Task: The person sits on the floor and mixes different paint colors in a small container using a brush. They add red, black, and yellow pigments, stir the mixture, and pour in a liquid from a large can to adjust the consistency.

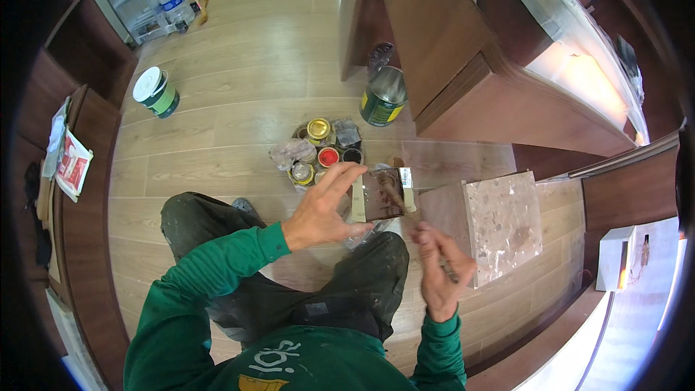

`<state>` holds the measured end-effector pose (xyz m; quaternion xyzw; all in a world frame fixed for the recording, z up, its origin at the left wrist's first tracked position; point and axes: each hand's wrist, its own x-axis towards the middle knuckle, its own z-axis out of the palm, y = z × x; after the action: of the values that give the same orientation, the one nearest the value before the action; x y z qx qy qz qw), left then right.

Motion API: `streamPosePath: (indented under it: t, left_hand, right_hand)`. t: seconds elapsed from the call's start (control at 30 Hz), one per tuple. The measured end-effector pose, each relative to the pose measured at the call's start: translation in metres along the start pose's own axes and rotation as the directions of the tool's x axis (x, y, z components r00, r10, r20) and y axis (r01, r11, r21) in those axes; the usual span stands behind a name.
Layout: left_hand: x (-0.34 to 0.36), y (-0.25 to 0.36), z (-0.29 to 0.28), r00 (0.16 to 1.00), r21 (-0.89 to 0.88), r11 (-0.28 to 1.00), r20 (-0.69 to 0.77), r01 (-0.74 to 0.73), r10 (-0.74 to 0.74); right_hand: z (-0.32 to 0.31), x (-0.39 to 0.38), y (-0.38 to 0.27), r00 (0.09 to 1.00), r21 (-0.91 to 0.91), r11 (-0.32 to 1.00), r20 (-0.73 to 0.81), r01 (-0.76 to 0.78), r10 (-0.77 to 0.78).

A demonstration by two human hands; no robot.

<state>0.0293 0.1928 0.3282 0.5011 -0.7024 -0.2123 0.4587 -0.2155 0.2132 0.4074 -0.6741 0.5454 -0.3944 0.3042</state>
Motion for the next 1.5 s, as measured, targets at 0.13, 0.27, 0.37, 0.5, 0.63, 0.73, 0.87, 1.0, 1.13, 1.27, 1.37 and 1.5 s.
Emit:
streamPosePath:
  t: [0.13, 0.27, 0.37, 0.5, 0.63, 0.73, 0.87, 1.0, 1.13, 1.27, 1.37, 1.5]
  left_hand:
    - [-0.001, -0.001, 0.000, 1.000, -0.004, 1.000, 0.018, 0.017, -0.017]
    - [-0.001, -0.001, 0.001, 1.000, 0.005, 1.000, 0.017, 0.011, -0.011]
    - [-0.001, -0.001, 0.002, 1.000, 0.010, 1.000, 0.025, 0.017, -0.017]
    - [-0.001, -0.002, 0.002, 0.999, 0.009, 0.999, 0.031, 0.036, -0.036]
    - [0.000, -0.001, 0.004, 0.998, 0.002, 0.999, 0.035, 0.054, -0.054]
    - [0.001, -0.002, 0.004, 0.997, -0.004, 0.998, 0.054, 0.062, -0.061]
    - [0.004, -0.003, 0.003, 0.997, -0.030, 0.999, 0.076, 0.009, -0.007]
    - [0.007, -0.004, 0.002, 0.989, -0.087, 0.993, 0.135, 0.078, -0.065]
    - [0.007, -0.004, 0.002, 0.982, -0.116, 0.989, 0.174, 0.096, -0.075]
    - [0.008, -0.004, 0.002, 0.963, -0.143, 0.974, 0.230, 0.176, -0.140]
    - [0.009, -0.006, 0.002, 0.967, -0.127, 0.981, 0.227, 0.146, -0.114]
    - [0.010, -0.009, 0.004, 0.968, -0.118, 0.986, 0.236, 0.117, -0.086]
  right_hand:
    - [0.000, 0.000, 0.001, 0.988, 0.131, 0.980, -0.046, 0.150, -0.145]
    - [0.003, 0.003, 0.001, 0.999, -0.013, 1.000, -0.023, 0.024, -0.024]
    - [0.003, 0.003, -0.001, 0.988, -0.036, 0.988, 0.061, 0.147, -0.145]
    - [0.007, 0.003, -0.002, 0.993, 0.001, 0.997, -0.088, 0.080, -0.080]
    - [0.012, 0.000, -0.001, 0.986, -0.037, 0.989, 0.091, 0.140, -0.137]
    - [0.009, 0.002, 0.002, 0.997, 0.135, 0.988, -0.051, 0.072, -0.066]
    - [0.004, 0.007, 0.004, 0.993, 0.200, 0.973, -0.025, -0.112, 0.119]
    - [-0.005, 0.008, 0.001, 0.993, 0.133, 0.987, 0.083, -0.093, 0.082]
    - [-0.008, 0.011, 0.004, 0.986, 0.234, 0.958, 0.020, -0.168, 0.168]
    - [-0.008, 0.009, 0.008, 0.990, 0.151, 0.984, 0.119, -0.093, 0.075]
    - [-0.015, 0.008, 0.006, 0.984, 0.154, 0.973, 0.061, -0.174, 0.166]
    - [-0.022, 0.007, 0.002, 0.965, 0.012, 0.995, 0.245, -0.104, 0.098]
